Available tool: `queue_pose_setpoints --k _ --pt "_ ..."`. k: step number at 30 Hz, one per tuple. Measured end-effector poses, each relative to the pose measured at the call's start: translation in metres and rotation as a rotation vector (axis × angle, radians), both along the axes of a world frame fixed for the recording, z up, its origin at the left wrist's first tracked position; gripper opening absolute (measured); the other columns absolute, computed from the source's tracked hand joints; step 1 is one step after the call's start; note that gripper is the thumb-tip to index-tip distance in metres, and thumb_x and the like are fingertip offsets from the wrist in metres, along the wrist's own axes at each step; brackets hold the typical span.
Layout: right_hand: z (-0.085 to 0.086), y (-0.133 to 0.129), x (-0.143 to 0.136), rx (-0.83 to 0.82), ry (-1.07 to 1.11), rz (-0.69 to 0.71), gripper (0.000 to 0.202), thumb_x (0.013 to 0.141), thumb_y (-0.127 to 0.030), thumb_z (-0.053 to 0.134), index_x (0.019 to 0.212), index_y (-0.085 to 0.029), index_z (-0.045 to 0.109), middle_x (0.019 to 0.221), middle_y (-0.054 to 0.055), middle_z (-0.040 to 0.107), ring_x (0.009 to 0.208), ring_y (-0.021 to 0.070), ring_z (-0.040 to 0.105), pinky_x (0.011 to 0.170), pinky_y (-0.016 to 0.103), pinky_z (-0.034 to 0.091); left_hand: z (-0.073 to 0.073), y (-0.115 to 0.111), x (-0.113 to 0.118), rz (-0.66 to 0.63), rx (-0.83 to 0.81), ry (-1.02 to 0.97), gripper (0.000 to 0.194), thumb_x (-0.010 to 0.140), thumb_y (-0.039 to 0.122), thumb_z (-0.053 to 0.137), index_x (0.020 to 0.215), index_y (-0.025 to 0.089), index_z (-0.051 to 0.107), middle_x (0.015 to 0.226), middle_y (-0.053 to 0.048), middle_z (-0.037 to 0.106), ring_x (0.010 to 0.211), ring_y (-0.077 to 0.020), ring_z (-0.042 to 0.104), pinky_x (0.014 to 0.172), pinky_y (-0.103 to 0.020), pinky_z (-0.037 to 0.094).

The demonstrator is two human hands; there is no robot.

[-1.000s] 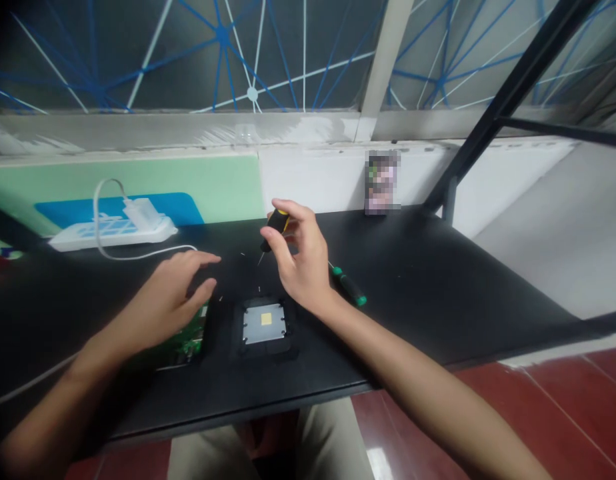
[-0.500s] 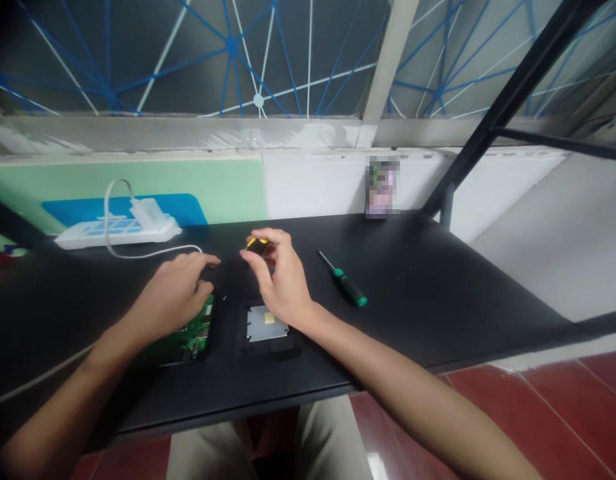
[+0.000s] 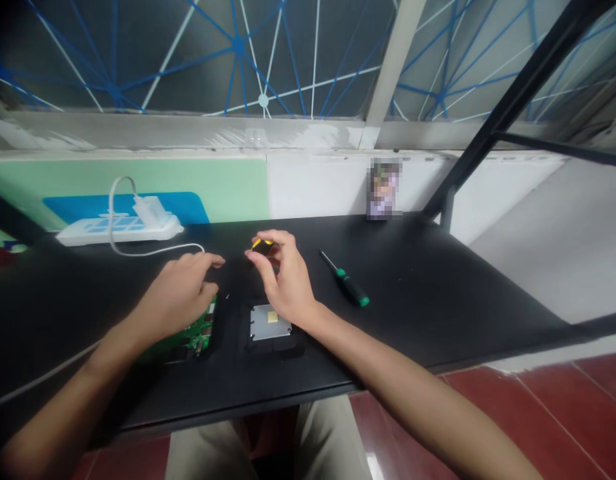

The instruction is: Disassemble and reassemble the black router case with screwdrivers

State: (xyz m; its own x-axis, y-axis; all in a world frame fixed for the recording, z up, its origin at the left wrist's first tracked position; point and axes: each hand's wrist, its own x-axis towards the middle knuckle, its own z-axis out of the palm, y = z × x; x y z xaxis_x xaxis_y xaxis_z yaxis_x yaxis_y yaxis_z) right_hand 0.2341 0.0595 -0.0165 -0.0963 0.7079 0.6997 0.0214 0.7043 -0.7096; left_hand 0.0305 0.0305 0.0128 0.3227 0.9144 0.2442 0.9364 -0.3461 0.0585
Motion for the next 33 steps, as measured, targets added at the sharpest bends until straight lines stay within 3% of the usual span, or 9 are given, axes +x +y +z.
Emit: queue_pose_setpoints --k 20,33 --pt "-0.0033 0.0010 0.0029 0.022 0.038 0.044 0.029 0.097 -0.022 0.058 0.122 -0.031 0.047 0.115 0.002 0.058 0.097 0.0146 0.074 0.089 0.036 0.061 0.0017 -0.0021 0.0017 0.001 -0.011 -0.017 0.041 0.084 0.015 0.043 0.121 0.014 0.059 0.117 -0.013 0.069 0.109 -0.0354 0.061 0.092 -0.052 0.045" --pt "-0.0005 -0.0019 0.0046 -0.044 0.014 0.039 0.027 0.097 -0.028 0.058 0.120 -0.035 0.047 0.116 0.002 0.058 0.099 0.0171 0.072 0.091 0.041 0.061 -0.0012 -0.0014 0.0026 0.013 -0.002 -0.020 0.040 0.083 0.014 0.045 0.121 0.015 0.059 0.114 -0.010 0.070 0.108 -0.0323 0.061 0.092 -0.050 0.046"
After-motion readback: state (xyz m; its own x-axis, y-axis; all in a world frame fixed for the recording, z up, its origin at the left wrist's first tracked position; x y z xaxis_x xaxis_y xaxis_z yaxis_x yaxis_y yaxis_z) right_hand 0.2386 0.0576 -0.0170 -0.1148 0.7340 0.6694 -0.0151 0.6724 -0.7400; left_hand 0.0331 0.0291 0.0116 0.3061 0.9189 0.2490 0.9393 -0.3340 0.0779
